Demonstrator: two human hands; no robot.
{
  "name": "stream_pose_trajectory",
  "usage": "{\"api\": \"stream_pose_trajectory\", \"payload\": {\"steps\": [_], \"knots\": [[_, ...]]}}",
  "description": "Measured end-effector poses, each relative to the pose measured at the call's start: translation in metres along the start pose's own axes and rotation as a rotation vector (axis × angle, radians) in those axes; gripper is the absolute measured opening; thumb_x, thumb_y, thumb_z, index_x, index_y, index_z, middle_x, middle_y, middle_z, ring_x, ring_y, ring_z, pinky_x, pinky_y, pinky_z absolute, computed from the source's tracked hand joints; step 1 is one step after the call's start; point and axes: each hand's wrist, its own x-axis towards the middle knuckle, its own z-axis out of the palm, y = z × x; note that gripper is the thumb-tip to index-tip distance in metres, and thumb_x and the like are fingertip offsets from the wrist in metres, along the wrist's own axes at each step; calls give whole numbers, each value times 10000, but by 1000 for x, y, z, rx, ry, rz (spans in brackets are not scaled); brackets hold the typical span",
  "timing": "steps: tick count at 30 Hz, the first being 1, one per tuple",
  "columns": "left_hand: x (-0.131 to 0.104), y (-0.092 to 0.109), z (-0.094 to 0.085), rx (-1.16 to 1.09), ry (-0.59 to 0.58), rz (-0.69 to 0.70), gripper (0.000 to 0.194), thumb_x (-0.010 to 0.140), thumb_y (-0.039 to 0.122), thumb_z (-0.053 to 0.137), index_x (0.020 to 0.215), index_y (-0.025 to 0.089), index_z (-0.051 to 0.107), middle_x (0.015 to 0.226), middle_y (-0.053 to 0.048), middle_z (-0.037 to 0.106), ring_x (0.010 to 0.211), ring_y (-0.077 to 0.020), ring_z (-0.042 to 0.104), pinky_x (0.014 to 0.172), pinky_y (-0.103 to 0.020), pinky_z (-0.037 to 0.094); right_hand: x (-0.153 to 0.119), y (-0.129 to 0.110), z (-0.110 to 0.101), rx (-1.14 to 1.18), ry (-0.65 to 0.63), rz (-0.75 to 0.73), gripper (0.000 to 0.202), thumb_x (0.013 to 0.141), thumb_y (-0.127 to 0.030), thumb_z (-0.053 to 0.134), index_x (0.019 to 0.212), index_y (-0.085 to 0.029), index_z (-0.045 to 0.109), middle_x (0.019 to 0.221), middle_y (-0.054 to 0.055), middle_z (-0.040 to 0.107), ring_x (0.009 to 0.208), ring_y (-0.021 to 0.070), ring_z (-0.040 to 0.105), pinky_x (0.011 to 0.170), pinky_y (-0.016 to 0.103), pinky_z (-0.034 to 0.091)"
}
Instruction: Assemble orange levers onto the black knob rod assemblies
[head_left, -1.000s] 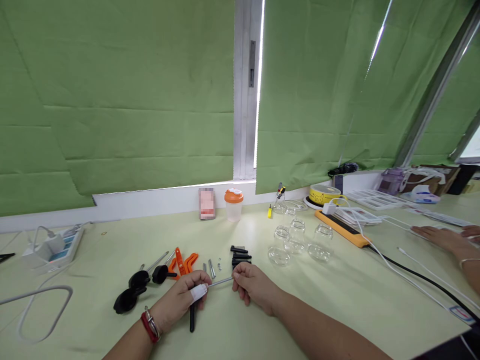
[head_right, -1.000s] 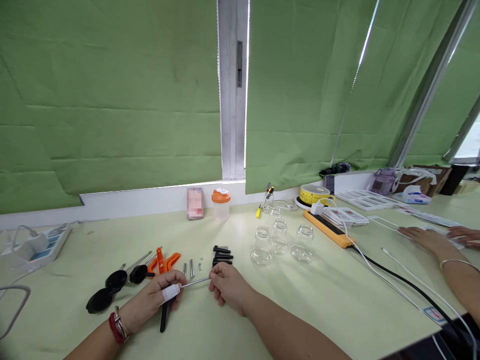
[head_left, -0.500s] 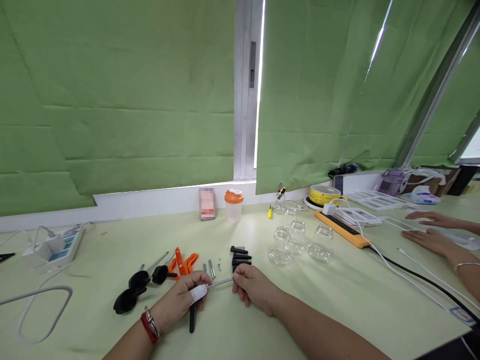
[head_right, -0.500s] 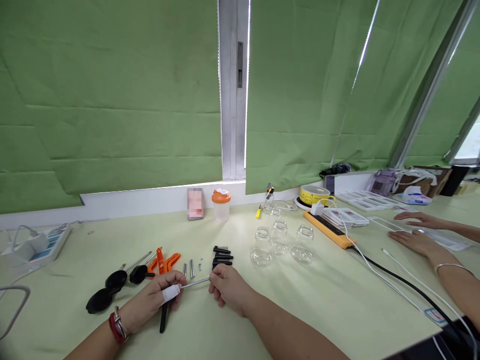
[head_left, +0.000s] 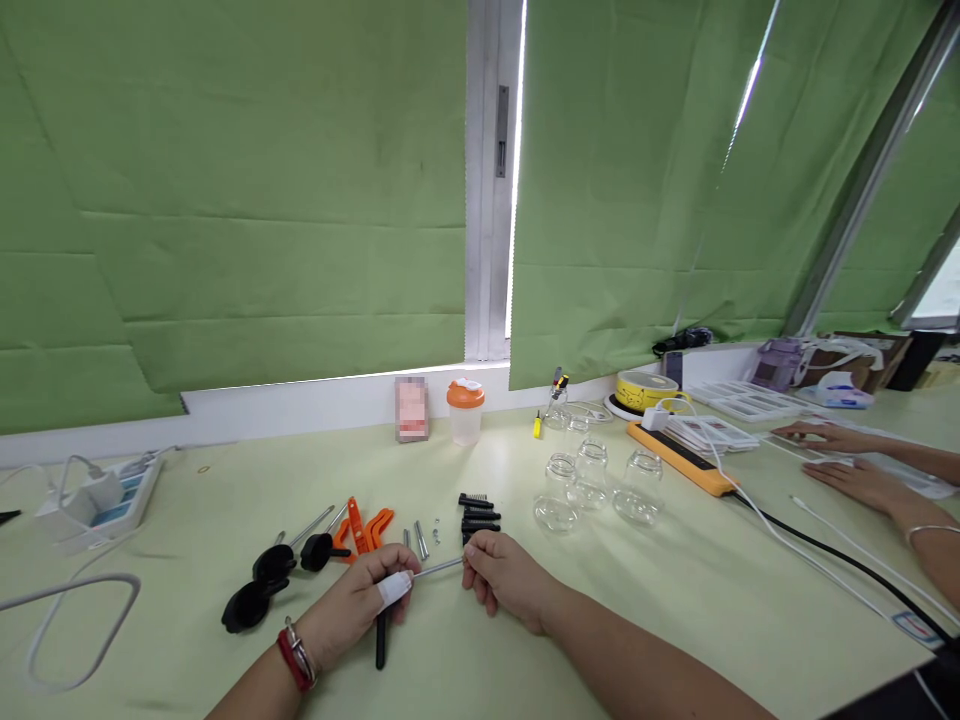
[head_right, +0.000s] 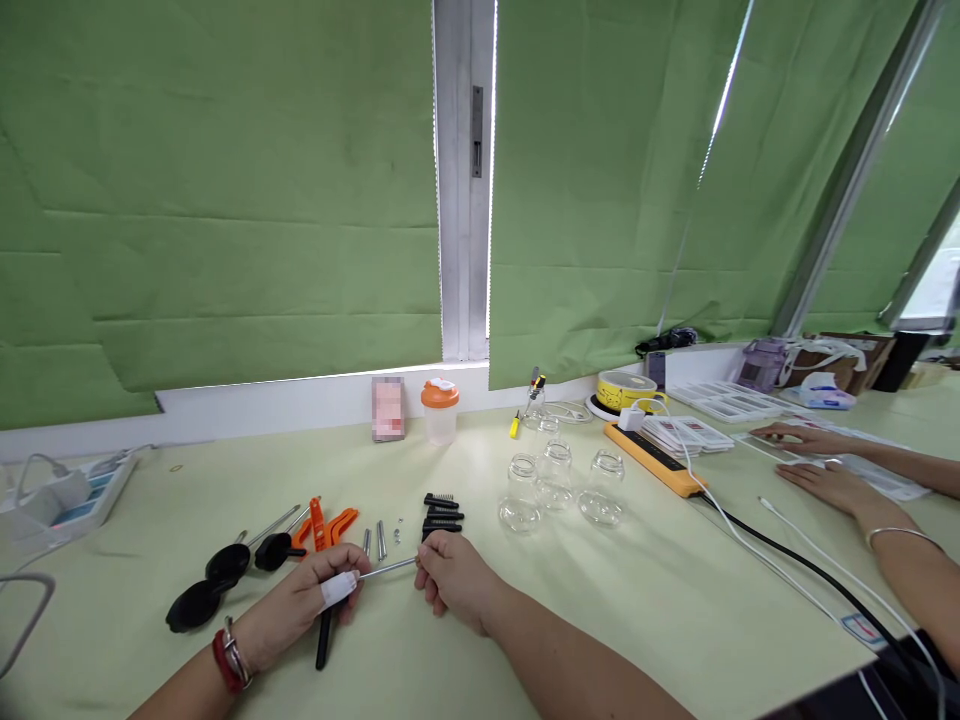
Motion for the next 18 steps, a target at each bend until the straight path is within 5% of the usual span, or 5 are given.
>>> {"api": "stream_pose_trajectory", "payload": {"steps": [8,18], "knots": [[0,0,0,18,-10,8,299,791,461,567,884,179,536,632,53,515,571,-128,508,605,-256,362,5,12,-3,73,-32,-54,227,837,-407,493,849,-183,463,666,-24,557,445,64,430,371,184,342],[0,1,0,-15,-1,-6,321,778,483,589,889,184,549,652,39,509,579,-132,502,611,-259,367,6,14,-4,37,-42,-60,221,850,-394,495,782,-187,457,597,-43,537,397,54,404,375,187,330]]}}
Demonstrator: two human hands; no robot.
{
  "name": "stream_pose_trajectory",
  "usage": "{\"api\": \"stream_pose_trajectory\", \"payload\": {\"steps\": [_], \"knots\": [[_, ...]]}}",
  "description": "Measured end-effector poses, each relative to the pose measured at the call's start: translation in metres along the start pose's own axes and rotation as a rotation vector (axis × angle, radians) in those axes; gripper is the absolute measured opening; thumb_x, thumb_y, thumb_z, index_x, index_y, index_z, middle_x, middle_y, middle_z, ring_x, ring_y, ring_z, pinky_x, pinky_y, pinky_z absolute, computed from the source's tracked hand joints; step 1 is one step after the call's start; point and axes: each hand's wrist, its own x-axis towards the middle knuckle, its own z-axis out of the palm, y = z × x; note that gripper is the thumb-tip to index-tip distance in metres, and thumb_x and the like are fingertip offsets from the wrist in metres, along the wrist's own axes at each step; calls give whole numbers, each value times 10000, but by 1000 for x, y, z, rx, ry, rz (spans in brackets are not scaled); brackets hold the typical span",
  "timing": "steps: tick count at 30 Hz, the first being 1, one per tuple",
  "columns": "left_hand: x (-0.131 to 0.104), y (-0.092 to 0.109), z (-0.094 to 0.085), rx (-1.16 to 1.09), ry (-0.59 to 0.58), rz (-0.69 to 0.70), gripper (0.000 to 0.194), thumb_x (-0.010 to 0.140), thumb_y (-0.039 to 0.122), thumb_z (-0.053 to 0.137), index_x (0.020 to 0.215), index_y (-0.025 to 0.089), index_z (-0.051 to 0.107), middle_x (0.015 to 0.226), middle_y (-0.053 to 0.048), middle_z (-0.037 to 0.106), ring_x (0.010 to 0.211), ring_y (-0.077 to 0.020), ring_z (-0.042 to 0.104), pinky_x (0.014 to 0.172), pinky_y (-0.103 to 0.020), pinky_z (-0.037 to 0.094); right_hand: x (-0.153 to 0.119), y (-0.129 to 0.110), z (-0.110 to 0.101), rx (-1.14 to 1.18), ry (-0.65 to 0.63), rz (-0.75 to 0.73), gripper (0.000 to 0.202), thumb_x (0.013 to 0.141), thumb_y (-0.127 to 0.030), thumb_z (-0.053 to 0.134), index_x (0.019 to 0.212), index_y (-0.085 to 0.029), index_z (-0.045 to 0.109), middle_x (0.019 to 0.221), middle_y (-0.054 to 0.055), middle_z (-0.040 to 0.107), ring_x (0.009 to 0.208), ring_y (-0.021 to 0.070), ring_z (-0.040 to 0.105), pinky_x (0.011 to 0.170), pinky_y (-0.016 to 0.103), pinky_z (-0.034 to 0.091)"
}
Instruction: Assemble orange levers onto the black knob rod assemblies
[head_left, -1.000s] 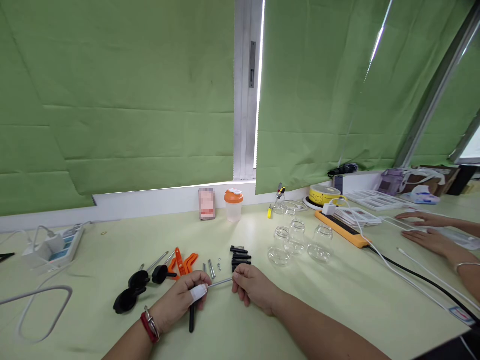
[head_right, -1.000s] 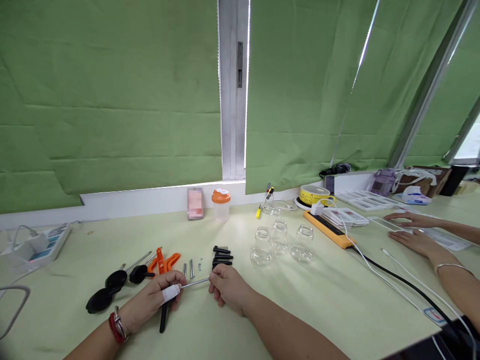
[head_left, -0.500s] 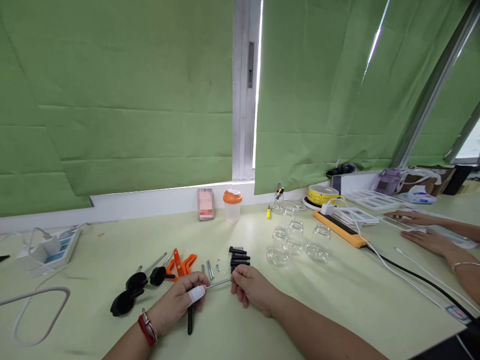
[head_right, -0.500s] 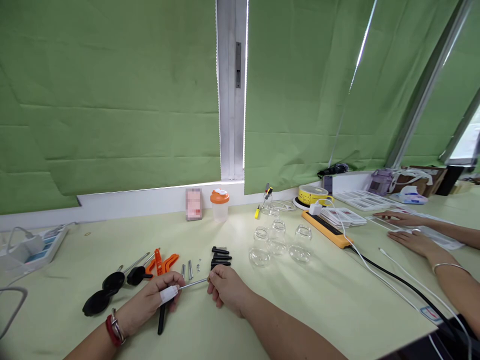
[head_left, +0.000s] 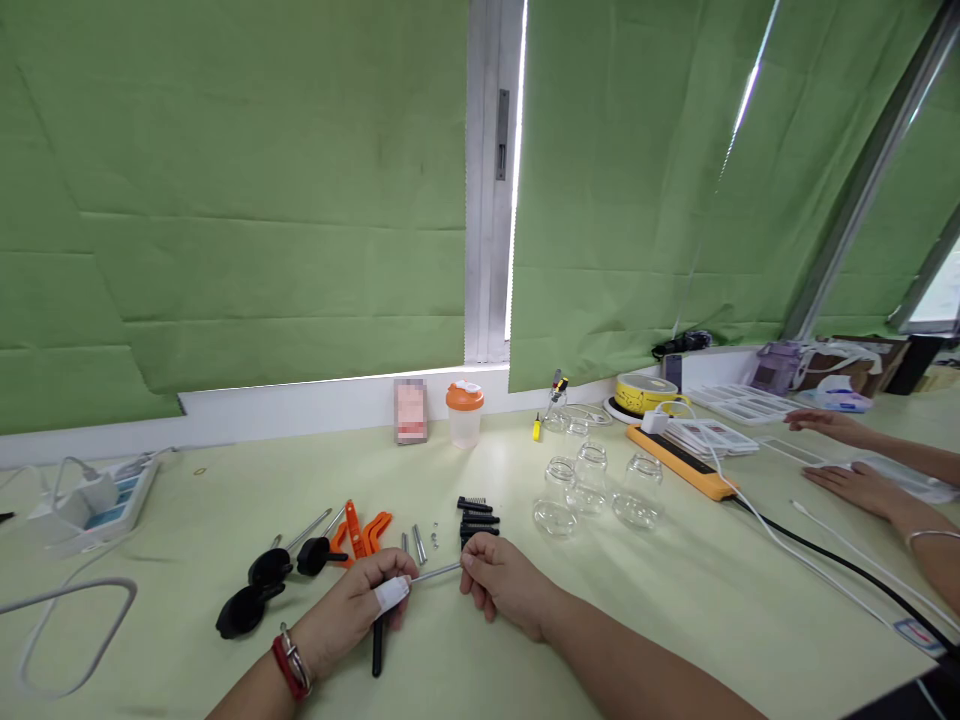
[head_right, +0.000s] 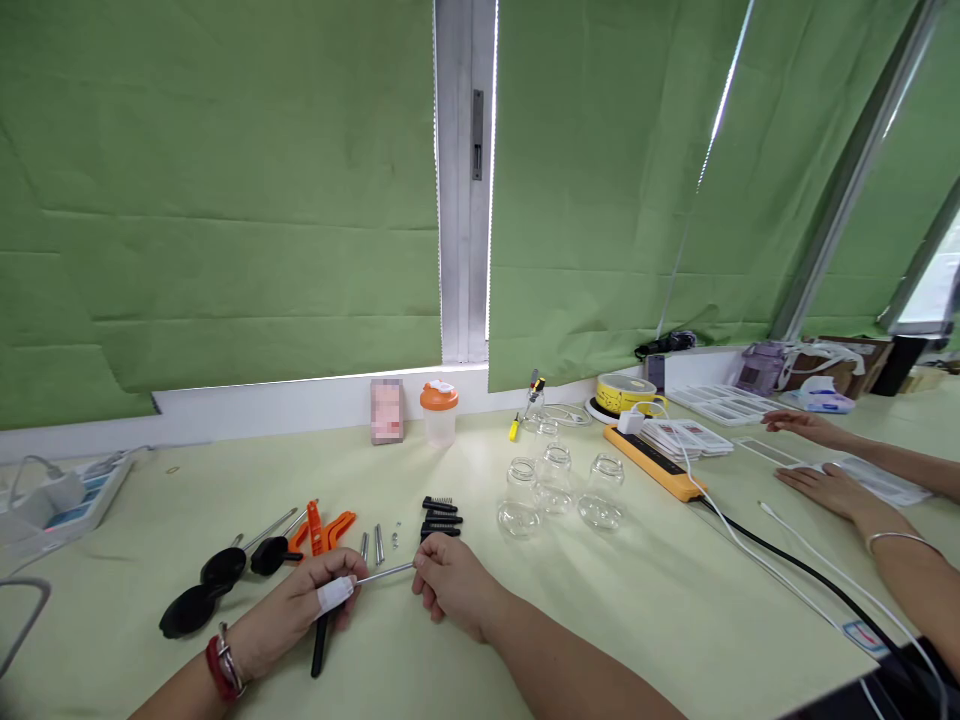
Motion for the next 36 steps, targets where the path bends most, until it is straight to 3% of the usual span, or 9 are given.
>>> {"api": "stream_pose_trajectory", "payload": {"steps": [12,20,25,36], "knots": [[-1,-1,0,2,-4,-1,318,773,487,586,879,189,550,659,41,504,585,-135,502,624,-269,378,1,0,1,-32,11,21,238,877,-371,454,740,-177,472,555,-46,517,370,51,398,374,188,327],[0,-3,-1,46,9,-4,314,782,490,566,890,196,555,650,49,509,584,-133,499,624,-258,380,3,6,-2,50,-18,-30,253,837,-441,490,881,-193,471,693,-20,557,464,68,436,383,182,354],[0,-3,0,37,6,10,319,781,491,568,887,191,550,651,50,504,581,-133,501,637,-269,389,1,2,-1,42,-22,-25,252,801,-427,543,860,-195,463,685,-24,558,457,64,423,392,187,343],[0,-5,-2,49,-13,20,293,810,468,552,907,191,551,660,49,514,589,-130,511,617,-250,369,0,-1,0,12,-1,-2,190,847,-354,490,769,-183,463,593,-38,532,398,58,406,375,191,336]]}}
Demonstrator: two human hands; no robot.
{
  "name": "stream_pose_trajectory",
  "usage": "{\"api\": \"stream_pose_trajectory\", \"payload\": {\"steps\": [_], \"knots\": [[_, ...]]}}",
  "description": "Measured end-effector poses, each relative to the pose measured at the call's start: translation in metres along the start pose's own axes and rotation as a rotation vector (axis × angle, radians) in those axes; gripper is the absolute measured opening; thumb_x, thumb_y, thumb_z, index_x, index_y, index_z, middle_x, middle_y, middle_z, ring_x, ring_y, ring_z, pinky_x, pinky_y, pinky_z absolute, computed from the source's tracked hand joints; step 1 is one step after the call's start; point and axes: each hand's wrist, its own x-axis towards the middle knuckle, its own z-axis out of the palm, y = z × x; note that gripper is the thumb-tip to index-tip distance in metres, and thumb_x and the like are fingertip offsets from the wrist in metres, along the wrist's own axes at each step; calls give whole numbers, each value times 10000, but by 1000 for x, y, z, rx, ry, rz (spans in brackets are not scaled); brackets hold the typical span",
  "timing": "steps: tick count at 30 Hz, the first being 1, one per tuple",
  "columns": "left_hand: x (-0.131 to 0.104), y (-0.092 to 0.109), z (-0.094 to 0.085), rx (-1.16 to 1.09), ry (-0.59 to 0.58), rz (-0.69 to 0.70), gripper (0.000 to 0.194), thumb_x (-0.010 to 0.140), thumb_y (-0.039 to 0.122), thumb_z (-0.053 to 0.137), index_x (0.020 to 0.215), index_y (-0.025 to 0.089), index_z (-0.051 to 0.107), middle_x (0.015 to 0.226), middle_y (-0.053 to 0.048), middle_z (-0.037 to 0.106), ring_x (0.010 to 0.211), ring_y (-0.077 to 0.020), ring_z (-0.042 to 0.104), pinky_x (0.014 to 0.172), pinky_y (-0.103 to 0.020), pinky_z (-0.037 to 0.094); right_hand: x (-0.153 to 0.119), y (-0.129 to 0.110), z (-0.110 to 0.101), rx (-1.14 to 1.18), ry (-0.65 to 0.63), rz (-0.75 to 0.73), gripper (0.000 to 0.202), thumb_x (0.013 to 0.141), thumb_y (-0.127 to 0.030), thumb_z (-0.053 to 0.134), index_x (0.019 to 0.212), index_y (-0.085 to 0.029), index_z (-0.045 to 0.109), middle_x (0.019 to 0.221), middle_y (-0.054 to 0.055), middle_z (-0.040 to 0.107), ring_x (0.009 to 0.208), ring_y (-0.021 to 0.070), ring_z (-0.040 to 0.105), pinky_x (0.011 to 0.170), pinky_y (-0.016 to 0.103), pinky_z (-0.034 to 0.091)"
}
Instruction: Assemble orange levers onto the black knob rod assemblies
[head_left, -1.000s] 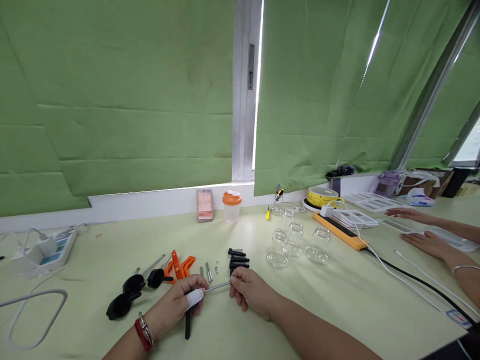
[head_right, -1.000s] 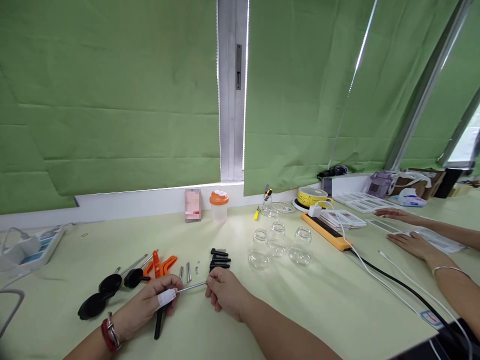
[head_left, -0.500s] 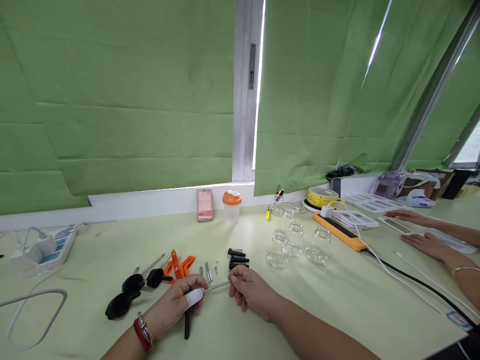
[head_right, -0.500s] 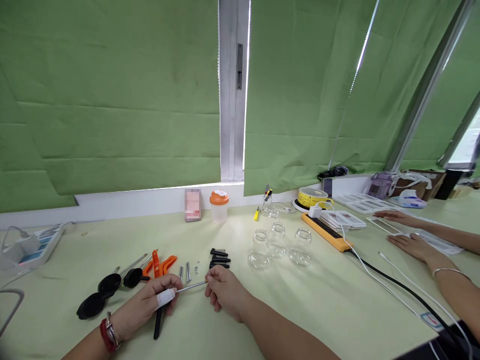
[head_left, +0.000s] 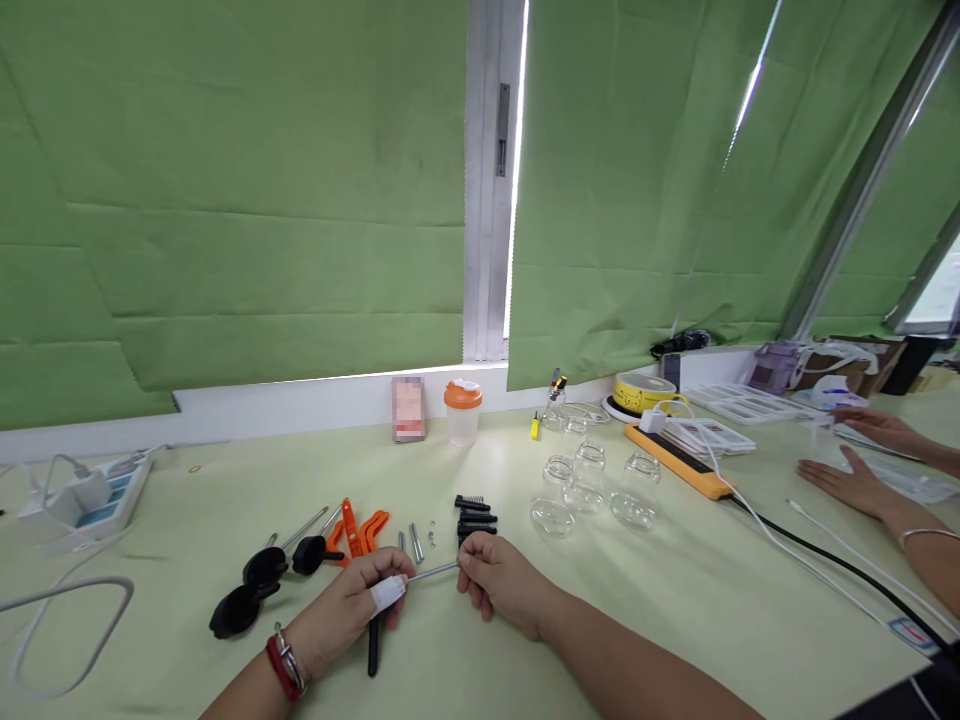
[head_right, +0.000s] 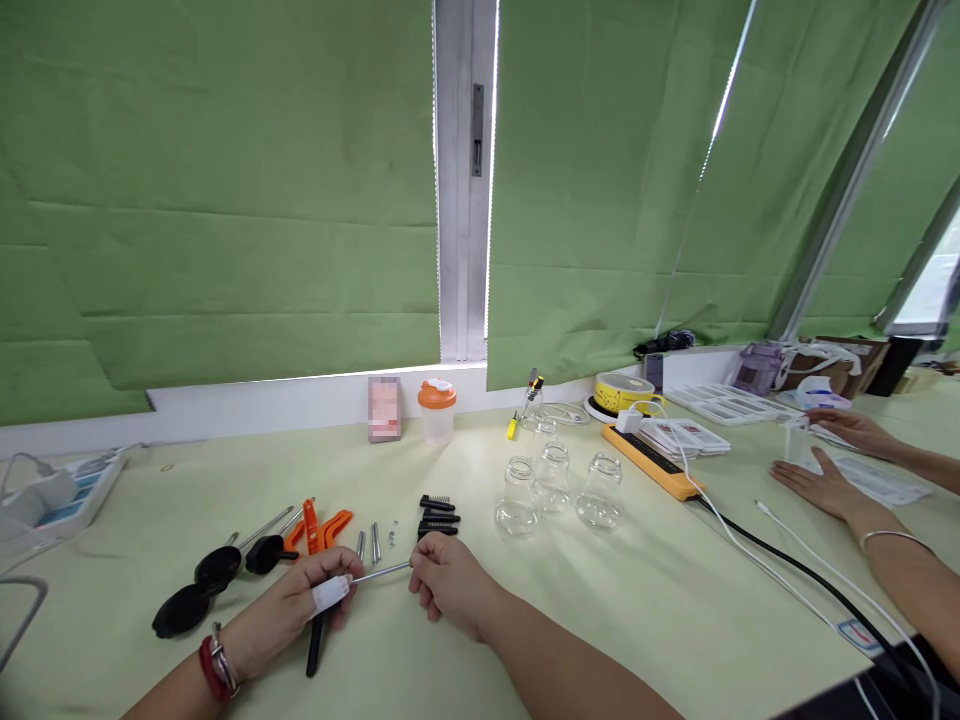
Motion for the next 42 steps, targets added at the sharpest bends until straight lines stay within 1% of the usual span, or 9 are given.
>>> {"api": "stream_pose_trajectory", "payload": {"steps": [9,13,16,25,33,42], "knots": [[1,0,-1,1,-9,12,271,816,453,550,891,193,550,652,49,525,592,-130,511,628,-252,382,1,2,-1,-26,9,9,228,859,-376,478,746,-178,471,566,-41,519,389,56,406,381,192,347],[0,-1,-1,-18,-15,3,278,816,457,552,902,193,547,664,51,526,593,-127,514,621,-248,380,2,2,-1,15,11,4,215,857,-385,472,793,-180,472,631,-26,551,421,61,424,372,189,353],[0,-1,0,-21,-11,4,283,813,463,552,902,194,545,668,50,528,593,-129,515,623,-250,382,1,1,-1,28,7,5,214,842,-393,486,808,-182,466,659,-19,563,439,64,433,371,190,353],[0,-2,-1,-22,-18,16,283,823,458,552,909,188,550,663,51,520,590,-124,511,621,-246,374,-1,-1,-1,36,1,-2,200,777,-356,550,835,-188,459,635,-33,550,441,67,434,370,193,349],[-1,0,0,-22,-9,7,273,821,450,557,901,189,552,652,48,519,587,-125,513,602,-240,367,-1,-2,0,23,4,-1,156,797,-328,522,803,-186,457,630,-32,551,428,64,426,372,196,352],[-1,3,1,-17,-3,-1,267,810,447,562,889,191,552,645,50,524,586,-126,509,616,-246,373,1,0,-1,12,-2,1,133,824,-306,497,790,-182,461,619,-31,550,430,64,428,368,191,358]]}}
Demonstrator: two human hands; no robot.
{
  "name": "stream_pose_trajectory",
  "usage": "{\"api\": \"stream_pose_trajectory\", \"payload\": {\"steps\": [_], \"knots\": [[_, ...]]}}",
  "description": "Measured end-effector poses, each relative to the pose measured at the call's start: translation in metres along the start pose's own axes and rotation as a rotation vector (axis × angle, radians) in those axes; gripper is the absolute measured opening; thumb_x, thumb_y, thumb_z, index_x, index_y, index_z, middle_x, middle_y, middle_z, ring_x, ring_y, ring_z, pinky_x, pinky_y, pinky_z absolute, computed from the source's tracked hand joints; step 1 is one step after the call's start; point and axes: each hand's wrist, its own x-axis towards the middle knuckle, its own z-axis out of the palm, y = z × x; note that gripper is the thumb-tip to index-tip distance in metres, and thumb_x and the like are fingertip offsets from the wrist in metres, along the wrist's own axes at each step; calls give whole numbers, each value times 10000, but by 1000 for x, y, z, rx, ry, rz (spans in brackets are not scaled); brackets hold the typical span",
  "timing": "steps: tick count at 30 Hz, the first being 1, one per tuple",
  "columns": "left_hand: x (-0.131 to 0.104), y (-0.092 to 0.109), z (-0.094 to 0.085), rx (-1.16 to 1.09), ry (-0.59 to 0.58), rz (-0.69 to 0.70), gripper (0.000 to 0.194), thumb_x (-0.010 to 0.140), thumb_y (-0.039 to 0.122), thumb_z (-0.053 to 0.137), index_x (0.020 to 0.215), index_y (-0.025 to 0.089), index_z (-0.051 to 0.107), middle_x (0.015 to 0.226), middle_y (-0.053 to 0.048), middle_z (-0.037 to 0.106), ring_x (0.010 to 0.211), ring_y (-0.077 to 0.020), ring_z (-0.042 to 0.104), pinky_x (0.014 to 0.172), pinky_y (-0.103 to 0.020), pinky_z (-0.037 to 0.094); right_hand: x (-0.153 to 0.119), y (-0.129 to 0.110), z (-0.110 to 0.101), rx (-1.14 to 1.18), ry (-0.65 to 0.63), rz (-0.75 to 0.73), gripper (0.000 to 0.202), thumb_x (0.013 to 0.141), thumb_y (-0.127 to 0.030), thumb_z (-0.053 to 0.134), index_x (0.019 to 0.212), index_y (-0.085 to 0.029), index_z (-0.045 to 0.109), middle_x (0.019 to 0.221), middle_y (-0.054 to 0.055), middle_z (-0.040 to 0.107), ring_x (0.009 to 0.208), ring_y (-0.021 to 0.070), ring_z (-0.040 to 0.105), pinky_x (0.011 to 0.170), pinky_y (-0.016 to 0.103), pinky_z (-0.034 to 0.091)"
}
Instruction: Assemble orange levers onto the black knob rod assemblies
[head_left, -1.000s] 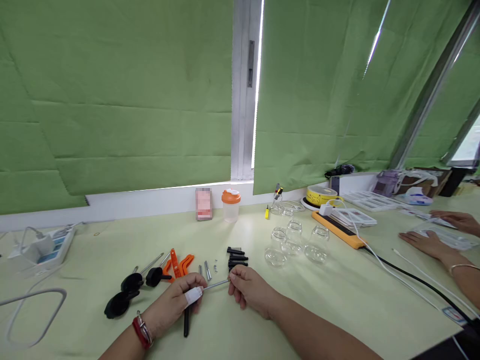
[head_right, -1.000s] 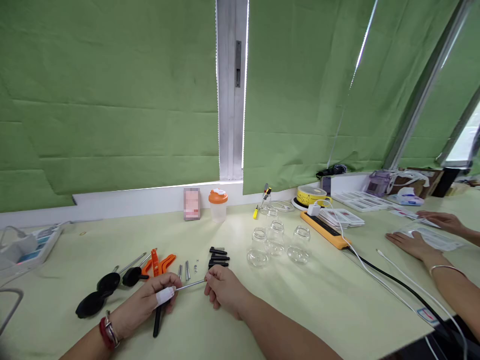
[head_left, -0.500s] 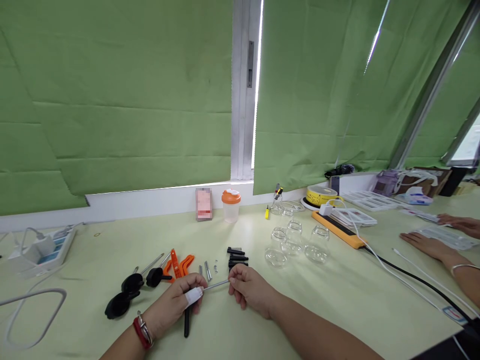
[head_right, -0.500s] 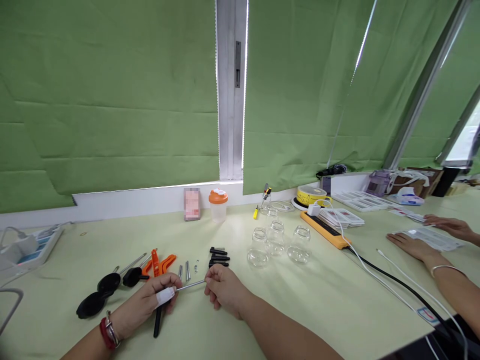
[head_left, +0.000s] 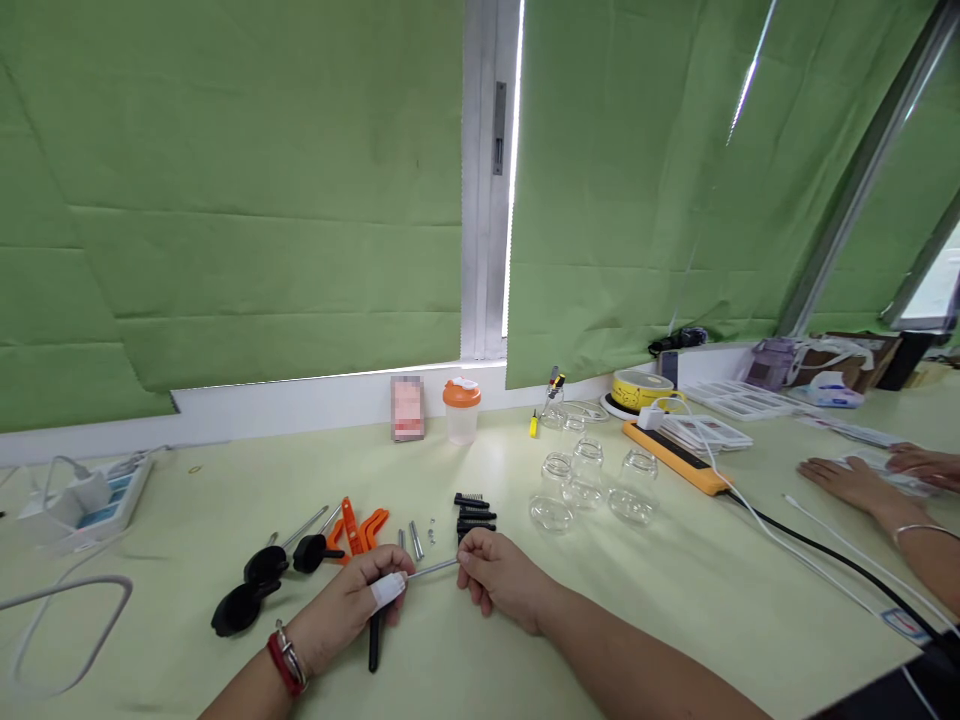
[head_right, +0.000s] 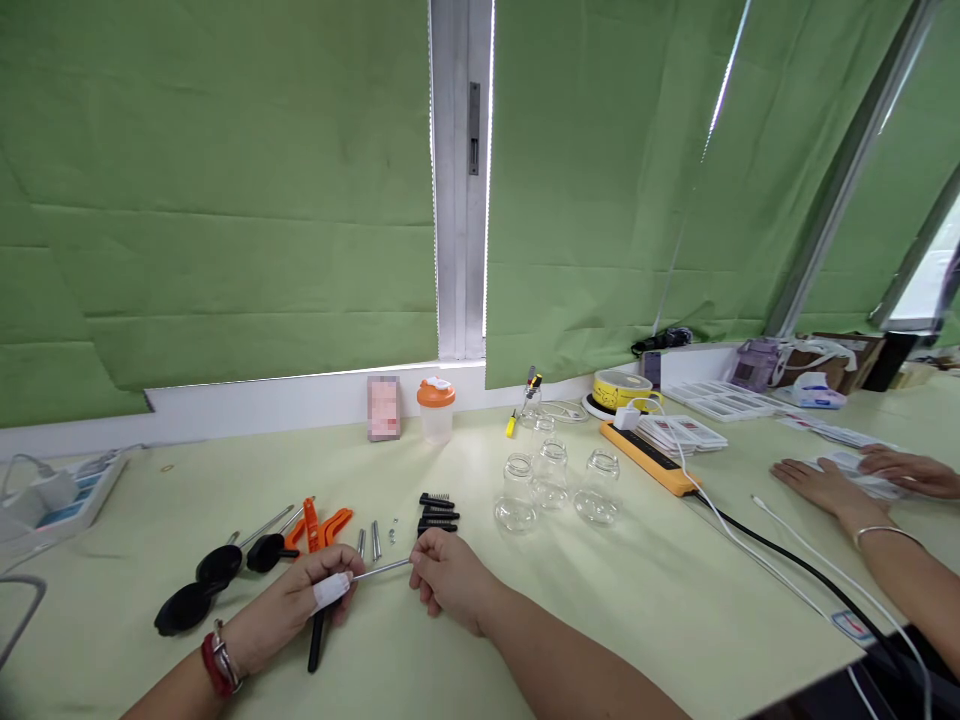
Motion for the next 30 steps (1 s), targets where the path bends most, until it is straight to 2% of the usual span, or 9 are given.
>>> {"api": "stream_pose_trajectory", "payload": {"steps": [15,20,30], "knots": [[2,-1,-2,3,-5,0,282,804,447,555,906,185,547,651,49,527,585,-130,517,618,-257,376,-5,-9,3,-30,19,33,152,849,-293,470,748,-180,457,567,-42,519,397,63,406,377,195,336],[1,-1,-1,-2,-4,-1,300,797,470,559,901,189,549,653,48,514,587,-136,518,619,-262,382,-5,-11,3,-41,15,43,217,846,-362,498,729,-185,454,541,-49,507,387,61,402,384,197,329],[2,-3,-3,3,-21,11,260,831,432,540,908,184,549,652,44,517,591,-130,510,618,-256,369,-1,-2,0,-58,-7,23,246,861,-381,480,726,-175,478,536,-47,503,395,58,411,389,193,341]]}}
